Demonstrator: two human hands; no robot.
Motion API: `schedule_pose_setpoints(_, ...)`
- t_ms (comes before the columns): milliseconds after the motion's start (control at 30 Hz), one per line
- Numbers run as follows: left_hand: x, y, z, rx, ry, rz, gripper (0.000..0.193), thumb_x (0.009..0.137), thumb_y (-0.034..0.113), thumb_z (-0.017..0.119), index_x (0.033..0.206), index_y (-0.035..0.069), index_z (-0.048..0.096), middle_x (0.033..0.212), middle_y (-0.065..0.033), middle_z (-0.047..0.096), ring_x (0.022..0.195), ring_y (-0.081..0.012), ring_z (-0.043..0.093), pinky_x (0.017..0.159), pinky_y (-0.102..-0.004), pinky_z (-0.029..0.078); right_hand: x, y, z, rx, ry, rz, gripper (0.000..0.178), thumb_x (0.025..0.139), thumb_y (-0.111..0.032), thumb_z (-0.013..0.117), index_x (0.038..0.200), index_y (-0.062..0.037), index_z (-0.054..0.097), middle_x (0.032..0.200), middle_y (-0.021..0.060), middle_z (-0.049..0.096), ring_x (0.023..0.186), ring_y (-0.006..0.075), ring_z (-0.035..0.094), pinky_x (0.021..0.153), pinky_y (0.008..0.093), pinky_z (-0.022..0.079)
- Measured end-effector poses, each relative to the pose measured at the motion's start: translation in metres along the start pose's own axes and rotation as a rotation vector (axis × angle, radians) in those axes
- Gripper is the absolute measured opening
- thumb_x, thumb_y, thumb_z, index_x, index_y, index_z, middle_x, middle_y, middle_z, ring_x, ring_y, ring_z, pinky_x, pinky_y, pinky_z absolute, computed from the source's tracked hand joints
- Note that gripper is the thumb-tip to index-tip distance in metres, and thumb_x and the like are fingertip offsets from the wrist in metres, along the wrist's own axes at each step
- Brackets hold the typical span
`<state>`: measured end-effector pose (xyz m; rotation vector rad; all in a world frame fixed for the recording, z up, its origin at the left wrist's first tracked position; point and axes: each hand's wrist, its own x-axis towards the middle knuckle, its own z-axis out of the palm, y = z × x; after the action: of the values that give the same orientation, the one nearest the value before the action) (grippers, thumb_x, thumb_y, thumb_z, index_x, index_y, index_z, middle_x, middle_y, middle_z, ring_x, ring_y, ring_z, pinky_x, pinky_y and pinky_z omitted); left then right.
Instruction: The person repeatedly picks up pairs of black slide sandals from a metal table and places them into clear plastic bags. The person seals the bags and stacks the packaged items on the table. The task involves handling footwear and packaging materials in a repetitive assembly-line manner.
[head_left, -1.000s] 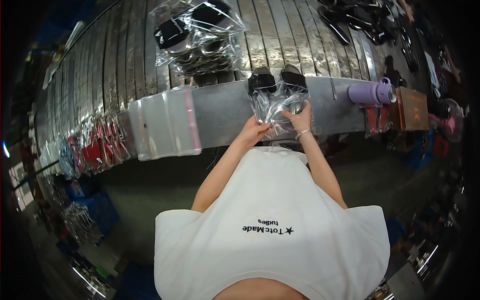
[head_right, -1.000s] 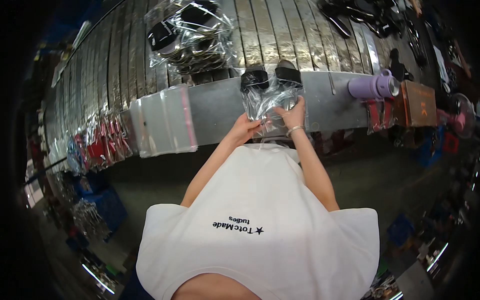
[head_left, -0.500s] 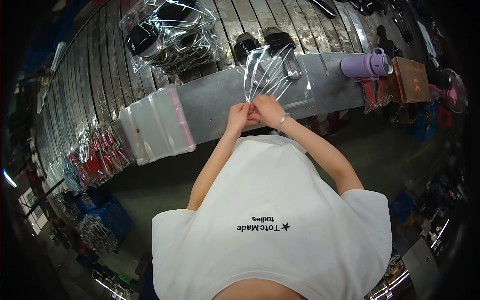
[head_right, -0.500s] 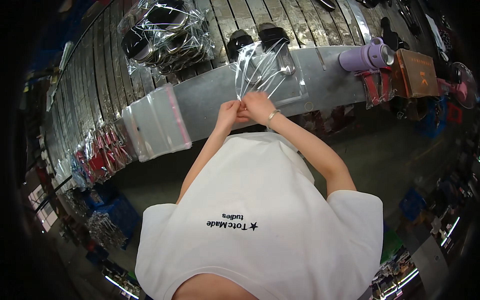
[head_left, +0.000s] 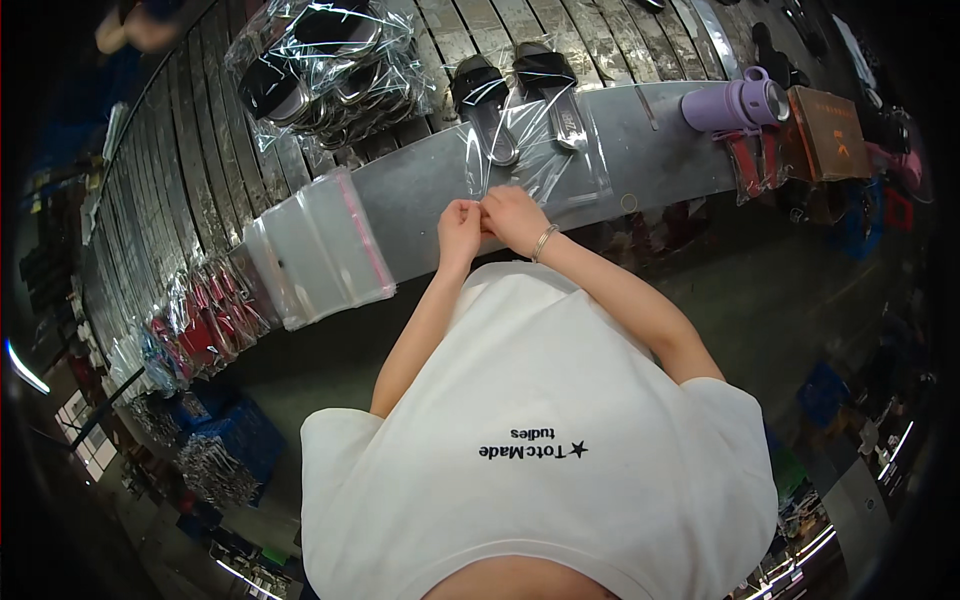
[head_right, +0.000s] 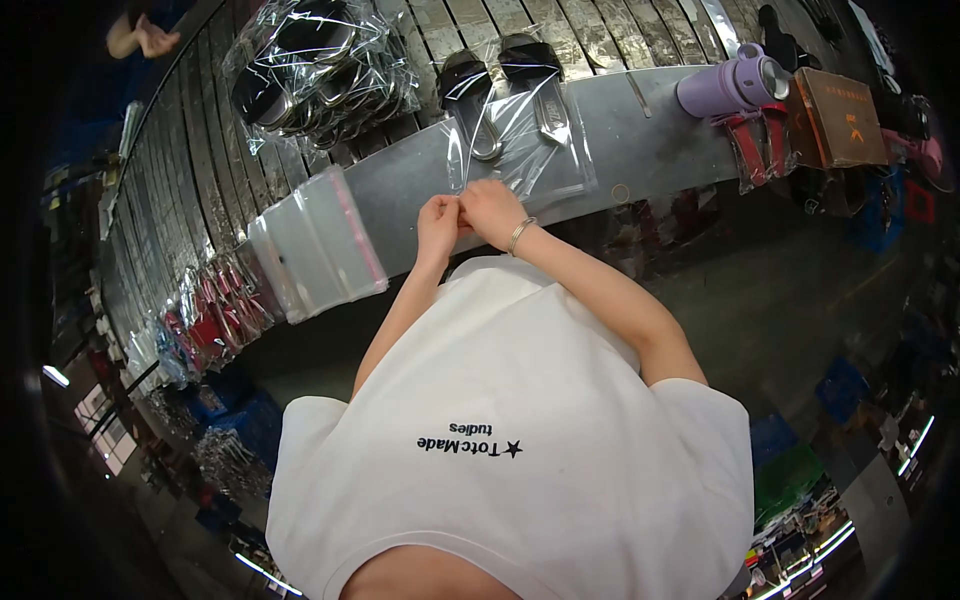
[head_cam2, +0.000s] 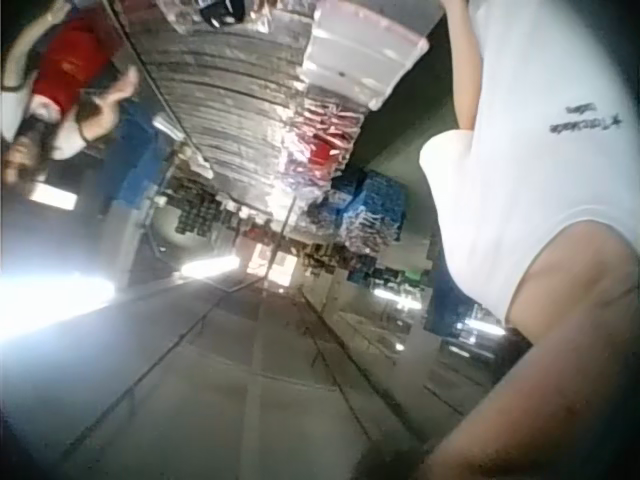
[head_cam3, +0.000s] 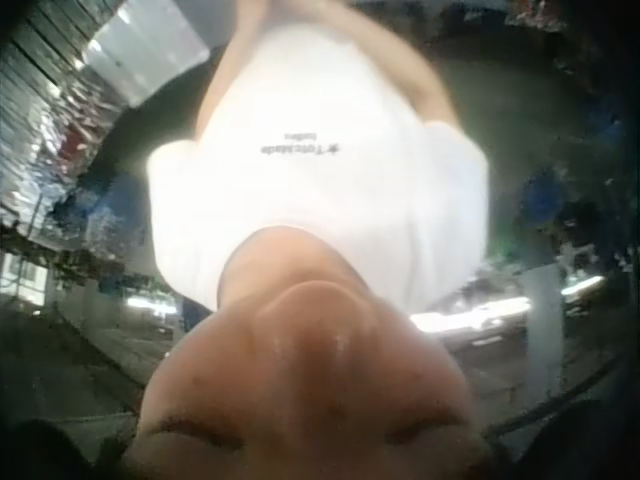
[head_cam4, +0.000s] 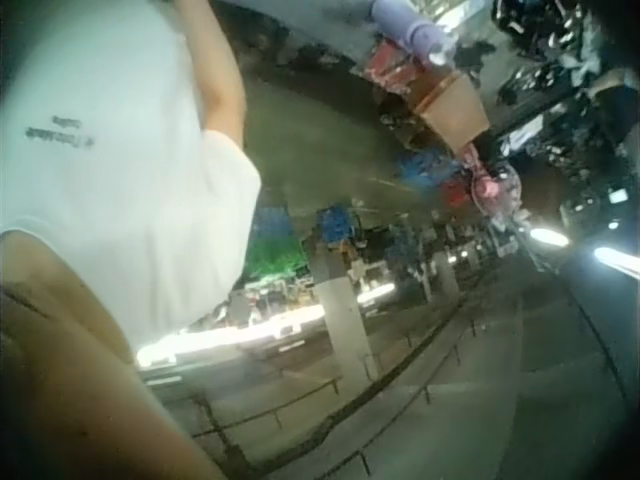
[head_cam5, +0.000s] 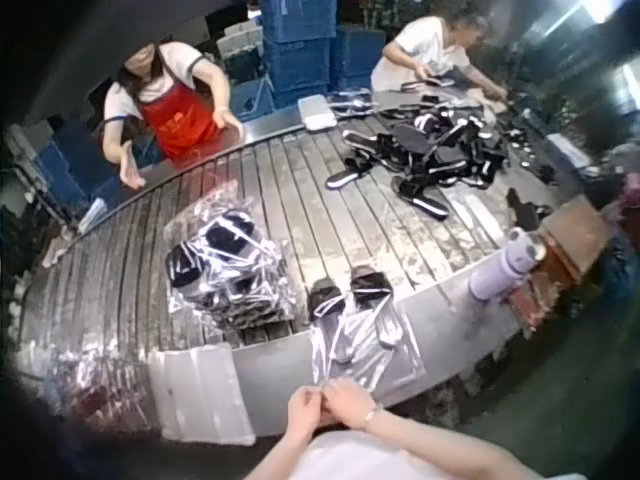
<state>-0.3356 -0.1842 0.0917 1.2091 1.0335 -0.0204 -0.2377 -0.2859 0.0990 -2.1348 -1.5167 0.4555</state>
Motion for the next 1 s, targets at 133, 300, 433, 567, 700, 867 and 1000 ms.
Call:
schedule_pose_setpoints(133, -0.008, -0.005, 0.002, -0.009, 0.025, 0.027, 0.021, 0.094, 0.015, 0.046, 0.098, -0.005, 0.052, 0.086, -0.0183, 0.065, 0.075, -0.0205, 0.066, 0.065, -0.0288, 0.055, -0.044, 0.01, -0.029, 0.015, -0.074, -0.127, 0.018, 0.078, -0.024, 0.063, 0.082, -0.0071, 0.061, 0.083, 0.0086, 0.056, 0.086, 0.0255, 0.054, 0.078, 0.0366, 0.042)
schedule_pose_setpoints(300, -0.009, -0.022, -0.03, 0.06, 0.049, 0.206, 0.021, 0.094, 0.013, 0.046, 0.106, -0.004, 0.052, 0.082, -0.0147, 0.067, 0.071, -0.0206, 0.066, 0.064, -0.0281, 0.054, -0.256, 0.137, -0.045, -0.283, -0.492, 0.266, 0.025, 0.083, -0.015, 0.054, 0.105, -0.0049, 0.058, 0.107, 0.0157, 0.058, 0.096, 0.0326, 0.058, 0.082, 0.0423, 0.047)
schedule_pose_setpoints(433, -0.003, 0.008, -0.04, 0.813, 0.099, 0.83, 0.036, 0.081, 0.002, 0.055, 0.117, 0.007, 0.054, 0.118, -0.0162, 0.056, 0.106, -0.0301, 0.056, 0.091, -0.0378, 0.045, -0.184, 0.143, -0.071, 0.17, -0.266, 0.594, 0.034, 0.082, -0.003, 0.046, 0.115, -0.0034, 0.053, 0.112, 0.0177, 0.056, 0.106, 0.0333, 0.053, 0.089, 0.0399, 0.044)
schedule_pose_setpoints(567, 0.037, 0.04, -0.025, 1.288, -0.398, 1.243, 0.044, 0.072, 0.0, 0.062, 0.115, 0.012, 0.059, 0.139, -0.0126, 0.04, 0.127, -0.0334, 0.038, 0.105, -0.0428, 0.034, -0.073, 0.133, -0.088, -0.246, 0.093, -0.241, 0.032, 0.081, -0.01, 0.049, 0.111, -0.0178, 0.061, 0.12, 0.0075, 0.057, 0.113, 0.0261, 0.051, 0.099, 0.0383, 0.038)
schedule_pose_setpoints(700, 0.021, 0.033, -0.044, 0.857, -0.315, 0.898, 0.015, 0.086, 0.009, 0.057, 0.096, 0.0, 0.065, 0.103, -0.0173, 0.064, 0.099, -0.032, 0.06, 0.093, -0.0403, 0.044, -0.013, 0.139, -0.103, 0.134, -0.341, -0.029, 0.027, 0.084, -0.025, 0.059, 0.099, -0.0045, 0.066, 0.104, 0.0092, 0.066, 0.097, 0.0281, 0.06, 0.083, 0.037, 0.048)
schedule_pose_setpoints(867, 0.019, -0.018, -0.056, -0.04, -0.15, 0.2, 0.018, 0.091, 0.016, 0.054, 0.078, 0.004, 0.054, 0.068, 0.0001, 0.051, 0.06, -0.0089, 0.046, 0.05, -0.0228, 0.04, -0.055, 0.113, -0.034, 0.829, 0.297, 0.668, 0.017, 0.077, -0.012, 0.059, 0.065, -0.0001, 0.06, 0.053, 0.0076, 0.059, 0.042, 0.016, 0.058, 0.041, 0.0294, 0.048)
schedule_pose_setpoints(1000, 0.001, -0.035, -0.042, -0.267, -0.231, -0.184, 0.017, 0.089, 0.019, 0.056, 0.083, 0.003, 0.058, 0.066, -0.0002, 0.048, 0.055, -0.0092, 0.043, 0.047, -0.0242, 0.034, -0.052, 0.109, 0.05, 0.922, 0.156, 1.025, 0.024, 0.075, -0.018, 0.061, 0.062, 0.0018, 0.061, 0.053, 0.0114, 0.057, 0.043, 0.021, 0.054, 0.038, 0.0366, 0.042)
